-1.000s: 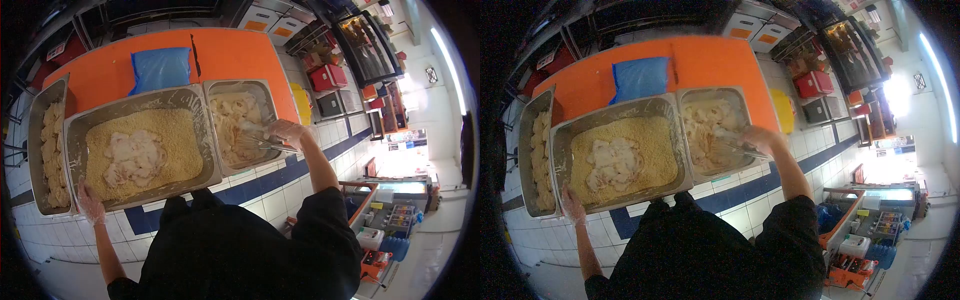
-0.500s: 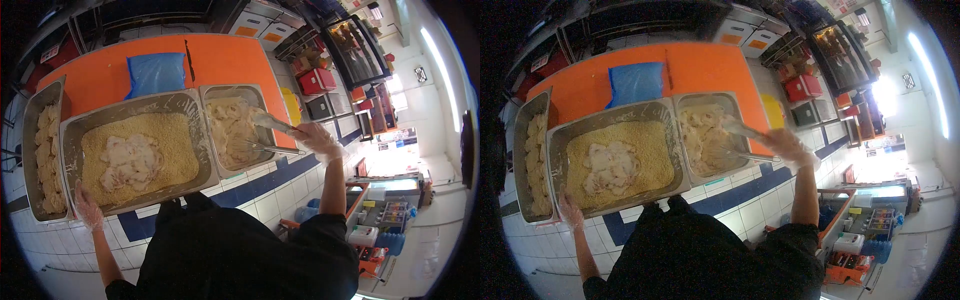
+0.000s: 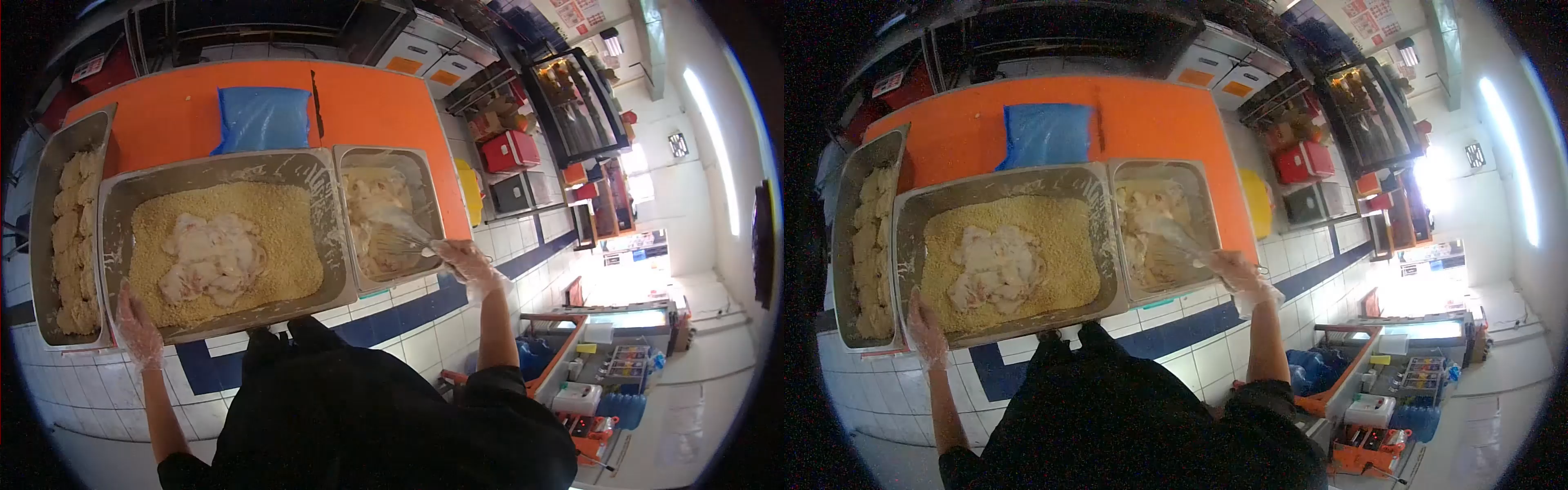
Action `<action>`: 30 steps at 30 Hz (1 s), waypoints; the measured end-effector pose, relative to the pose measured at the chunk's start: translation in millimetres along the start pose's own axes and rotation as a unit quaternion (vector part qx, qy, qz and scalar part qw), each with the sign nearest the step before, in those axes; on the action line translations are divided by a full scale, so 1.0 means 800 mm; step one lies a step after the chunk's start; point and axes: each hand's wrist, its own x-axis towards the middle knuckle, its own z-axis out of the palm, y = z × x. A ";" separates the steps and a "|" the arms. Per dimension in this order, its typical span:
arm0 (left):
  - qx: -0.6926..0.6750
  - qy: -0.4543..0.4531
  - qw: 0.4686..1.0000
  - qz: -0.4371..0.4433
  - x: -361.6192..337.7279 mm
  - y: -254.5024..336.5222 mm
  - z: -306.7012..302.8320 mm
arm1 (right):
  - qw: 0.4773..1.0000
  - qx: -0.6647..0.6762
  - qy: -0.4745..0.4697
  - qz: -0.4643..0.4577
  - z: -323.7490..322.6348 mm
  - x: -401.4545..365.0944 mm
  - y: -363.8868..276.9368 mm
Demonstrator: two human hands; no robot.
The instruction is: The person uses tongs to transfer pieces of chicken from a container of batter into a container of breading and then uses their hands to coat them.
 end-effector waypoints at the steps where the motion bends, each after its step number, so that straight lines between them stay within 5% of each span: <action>1: -0.011 -0.007 1.000 -0.007 0.002 0.001 -0.001 | 0.999 0.044 0.008 0.027 -0.008 -0.004 -0.002; 4: 0.025 0.006 0.999 0.027 0.001 0.022 -0.009 | 0.995 0.065 0.056 0.045 -0.002 0.013 0.021; 6: 0.027 0.014 0.999 0.040 0.001 0.008 -0.003 | 0.991 0.108 0.080 0.024 -0.006 0.059 0.106; 9: 0.007 0.023 0.999 0.039 -0.001 0.002 0.002 | 0.990 0.095 0.090 0.053 -0.003 0.040 0.073; 10: -0.020 0.021 0.999 0.027 -0.002 0.004 0.002 | 0.993 -0.041 0.105 -0.040 -0.017 0.040 0.101; 12: 0.018 0.057 0.997 0.057 -0.001 0.011 0.004 | 0.992 0.049 0.074 0.095 -0.019 0.006 0.041; 14: 0.036 0.027 0.999 -0.022 -0.003 0.018 0.001 | 0.990 0.060 0.098 0.087 -0.025 -0.010 0.025; 17: 0.056 0.081 0.992 0.077 -0.002 0.028 -0.003 | 0.988 0.050 0.141 0.043 -0.017 -0.048 -0.045; 24: 0.063 0.096 0.990 0.082 -0.005 0.030 -0.006 | 0.989 0.021 0.095 -0.109 0.008 -0.088 -0.158; 26: 0.137 0.040 0.988 0.058 -0.007 0.028 -0.008 | 0.987 0.022 0.058 -0.149 0.035 -0.084 -0.188; 30: 0.148 0.062 0.983 0.089 -0.008 0.018 -0.001 | 0.986 0.051 0.001 -0.159 0.090 -0.002 -0.165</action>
